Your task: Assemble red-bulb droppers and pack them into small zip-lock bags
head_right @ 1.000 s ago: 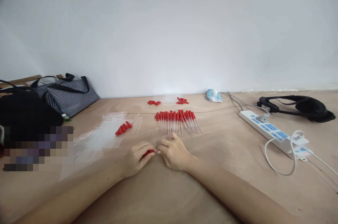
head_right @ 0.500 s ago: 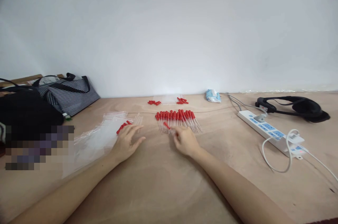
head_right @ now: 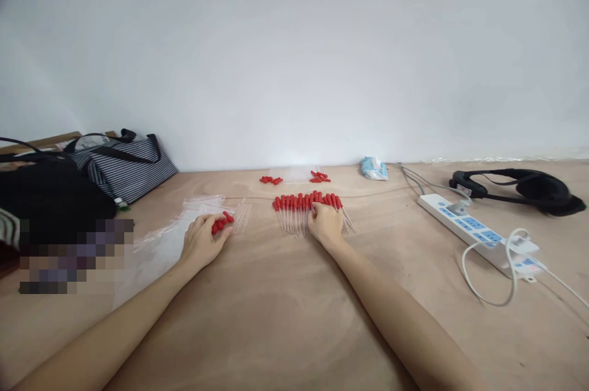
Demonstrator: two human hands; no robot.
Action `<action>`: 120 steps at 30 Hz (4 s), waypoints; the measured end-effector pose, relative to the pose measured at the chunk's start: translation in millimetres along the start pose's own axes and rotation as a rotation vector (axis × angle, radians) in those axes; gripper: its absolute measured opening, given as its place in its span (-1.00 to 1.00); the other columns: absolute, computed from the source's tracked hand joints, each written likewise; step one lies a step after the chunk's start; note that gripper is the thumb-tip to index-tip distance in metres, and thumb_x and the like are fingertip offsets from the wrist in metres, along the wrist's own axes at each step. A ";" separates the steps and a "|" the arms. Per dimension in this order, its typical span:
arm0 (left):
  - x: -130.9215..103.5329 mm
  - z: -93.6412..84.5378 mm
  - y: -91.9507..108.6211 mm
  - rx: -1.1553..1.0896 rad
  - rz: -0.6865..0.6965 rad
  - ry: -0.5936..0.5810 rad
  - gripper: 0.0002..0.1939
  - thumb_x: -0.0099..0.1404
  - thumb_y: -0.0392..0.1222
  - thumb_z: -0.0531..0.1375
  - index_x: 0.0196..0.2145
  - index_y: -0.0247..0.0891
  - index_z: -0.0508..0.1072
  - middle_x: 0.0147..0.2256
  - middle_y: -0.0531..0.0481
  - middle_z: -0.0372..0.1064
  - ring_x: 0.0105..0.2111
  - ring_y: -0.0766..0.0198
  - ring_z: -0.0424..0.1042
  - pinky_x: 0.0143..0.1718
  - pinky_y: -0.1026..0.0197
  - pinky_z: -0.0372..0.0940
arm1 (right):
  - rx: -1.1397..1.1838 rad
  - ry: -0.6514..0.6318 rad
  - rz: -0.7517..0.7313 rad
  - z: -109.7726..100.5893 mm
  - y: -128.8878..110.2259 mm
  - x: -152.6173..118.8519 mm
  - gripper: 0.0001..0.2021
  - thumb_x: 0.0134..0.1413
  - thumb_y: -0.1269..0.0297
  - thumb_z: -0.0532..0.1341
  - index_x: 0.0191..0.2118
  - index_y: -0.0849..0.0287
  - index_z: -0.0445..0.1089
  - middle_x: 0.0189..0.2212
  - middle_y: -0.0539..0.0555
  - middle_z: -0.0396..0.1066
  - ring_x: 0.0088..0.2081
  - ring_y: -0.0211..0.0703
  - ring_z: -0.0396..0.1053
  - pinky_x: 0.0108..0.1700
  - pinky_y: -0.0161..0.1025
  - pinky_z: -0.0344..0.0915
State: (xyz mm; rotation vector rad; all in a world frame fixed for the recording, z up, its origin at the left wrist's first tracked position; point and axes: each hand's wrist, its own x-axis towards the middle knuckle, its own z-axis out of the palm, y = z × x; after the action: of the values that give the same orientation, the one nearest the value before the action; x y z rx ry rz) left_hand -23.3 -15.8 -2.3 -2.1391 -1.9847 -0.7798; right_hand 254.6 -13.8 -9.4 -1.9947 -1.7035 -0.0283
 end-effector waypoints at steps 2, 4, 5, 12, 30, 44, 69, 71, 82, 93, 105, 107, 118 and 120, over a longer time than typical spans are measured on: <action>1.8 2.2 -3.6 -0.044 0.024 -0.007 -0.73 0.11 -0.16 0.13 -0.21 -0.27 0.36 -0.27 -0.09 0.29 -0.24 0.13 0.27 -0.15 0.14 0.18 | -0.035 0.021 -0.007 1.2 0.3 0.1 -0.74 0.01 0.28 0.04 -0.21 0.12 0.40 -0.38 0.07 0.45 -0.26 -0.10 0.35 -0.21 -0.20 0.01; 3.3 3.5 -6.3 -0.073 0.046 -0.010 -0.74 0.11 -0.18 0.12 -0.22 -0.29 0.36 -0.30 -0.09 0.30 -0.26 0.14 0.28 -0.15 0.16 0.18 | -0.058 0.045 -0.009 1.3 1.7 -0.8 -0.74 0.04 0.24 0.03 -0.22 0.13 0.40 -0.36 0.09 0.45 -0.26 -0.09 0.34 -0.21 -0.19 -0.02; 3.9 3.7 -7.2 -0.078 0.046 -0.008 -0.75 0.11 -0.19 0.12 -0.23 -0.30 0.36 -0.31 -0.09 0.30 -0.26 0.14 0.28 -0.15 0.16 0.18 | -0.062 0.053 -0.012 1.0 2.2 -1.6 -0.74 0.04 0.23 0.03 -0.22 0.14 0.39 -0.35 0.09 0.44 -0.26 -0.10 0.33 -0.21 -0.19 -0.03; 9.3 1.5 -11.3 -0.072 -0.032 -0.011 -0.76 0.17 -0.16 0.05 -0.23 -0.29 0.37 -0.25 -0.13 0.30 -0.17 0.08 0.27 -0.09 0.12 0.16 | -0.010 0.056 -0.174 2.0 -22.5 -11.2 -0.77 0.07 0.26 0.01 -0.32 0.16 0.39 -0.35 0.07 0.41 -0.27 -0.18 0.30 -0.23 -0.21 -0.10; 12.0 -0.7 -16.7 -0.093 -0.152 -0.090 -0.66 0.14 -0.05 0.08 -0.20 -0.33 0.31 -0.24 -0.16 0.33 -0.27 0.15 0.39 -0.22 0.18 0.25 | -0.113 -0.043 -0.071 24.7 -83.2 7.8 -0.77 0.05 0.35 -0.01 -0.23 0.28 0.32 -0.26 0.27 0.39 -0.25 -0.04 0.32 -0.15 -0.09 -0.11; 7.3 -17.2 -12.1 0.036 -0.041 -0.147 -0.79 0.04 -0.09 0.13 -0.57 -0.23 0.19 -0.44 -0.02 0.21 -0.39 0.20 0.33 -0.31 0.21 0.23 | -0.092 -0.078 -0.072 31.7 -86.0 10.7 -0.72 0.05 0.31 0.00 -0.40 0.30 0.43 -0.35 0.27 0.42 -0.30 -0.03 0.33 -0.15 -0.07 -0.11; 16.0 -3.9 -13.2 -0.188 -0.131 -0.057 -0.89 0.11 -0.18 -0.04 -0.48 -0.24 0.22 -0.31 -0.11 0.33 -0.22 0.15 0.34 -0.23 0.20 0.21 | 0.058 -0.285 -0.058 38.1 -147.0 -6.7 -0.72 -0.02 0.21 0.05 -0.38 0.27 0.44 -0.37 0.24 0.46 -0.31 -0.02 0.39 -0.11 -0.05 -0.02; 25.6 2.0 -10.9 -0.232 -0.114 -0.094 -0.85 0.16 -0.16 -0.07 -0.42 -0.24 0.22 -0.32 -0.07 0.36 -0.25 0.18 0.36 -0.26 0.22 0.22 | 0.050 -0.295 -0.060 34.2 -143.3 -7.9 -0.73 -0.03 0.22 0.06 -0.37 0.27 0.44 -0.36 0.23 0.46 -0.29 -0.01 0.39 -0.12 -0.06 -0.01; 74.2 31.9 7.5 -0.377 0.057 -0.280 -0.87 0.18 -0.20 -0.05 -0.42 -0.23 0.24 -0.37 -0.01 0.36 -0.28 0.18 0.34 -0.25 0.21 0.18 | 0.133 -0.106 -0.220 -1.6 -72.0 -39.2 -0.80 0.01 0.24 0.05 -0.46 0.18 0.35 -0.54 0.02 0.43 -0.45 -0.18 0.34 -0.23 -0.17 -0.07; 65.3 46.8 72.3 -0.485 0.094 -0.276 -0.88 0.21 -0.23 -0.05 -0.37 -0.26 0.25 -0.34 -0.04 0.37 -0.29 0.19 0.36 -0.26 0.21 0.20 | 0.313 0.036 -0.236 -9.3 4.2 -49.9 -0.77 0.04 0.19 0.04 -0.53 0.17 0.25 -0.62 -0.03 0.32 -0.51 -0.25 0.25 -0.35 -0.26 -0.01; -27.1 -10.7 45.0 -0.552 0.368 -0.277 -0.88 0.20 -0.21 0.04 -0.29 -0.25 0.30 -0.38 0.00 0.36 -0.39 0.27 0.36 -0.35 0.25 0.25 | 0.541 -0.090 -0.470 -11.2 0.9 -57.2 -0.76 0.11 0.32 -0.01 -0.22 0.13 0.39 -0.35 0.09 0.44 -0.32 -0.17 0.34 -0.23 -0.22 0.18; -35.6 -8.4 42.4 -0.546 0.386 -0.298 -0.82 0.21 -0.23 0.04 -0.21 -0.26 0.32 -0.34 -0.02 0.37 -0.38 0.27 0.36 -0.36 0.26 0.26 | 0.477 -0.134 -0.520 -12.1 -0.9 -59.9 -0.75 0.12 0.33 -0.01 -0.23 0.10 0.40 -0.38 0.07 0.44 -0.33 -0.18 0.33 -0.23 -0.21 0.15; -35.4 -6.6 44.1 -0.543 0.463 -0.296 -0.85 0.25 -0.24 0.02 -0.26 -0.27 0.35 -0.35 -0.01 0.35 -0.37 0.29 0.33 -0.35 0.27 0.24 | 0.402 -0.190 -0.597 -12.9 -4.4 -63.0 -0.75 0.15 0.33 -0.01 -0.17 0.09 0.38 -0.40 0.04 0.45 -0.33 -0.21 0.34 -0.23 -0.23 0.06; -35.8 -6.8 43.8 -0.552 0.458 -0.304 -0.85 0.24 -0.23 0.02 -0.26 -0.26 0.33 -0.36 0.00 0.35 -0.37 0.28 0.33 -0.34 0.25 0.24 | 0.420 -0.199 -0.589 -13.1 -4.6 -63.2 -0.75 0.15 0.33 -0.01 -0.16 0.09 0.38 -0.40 0.04 0.46 -0.33 -0.22 0.35 -0.21 -0.22 0.06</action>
State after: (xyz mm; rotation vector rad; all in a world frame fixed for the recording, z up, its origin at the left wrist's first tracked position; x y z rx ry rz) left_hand 16.5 -56.5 -1.4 -3.0303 -1.3779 -1.0513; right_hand 240.9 -76.5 -17.6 -1.1847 -2.1565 0.3065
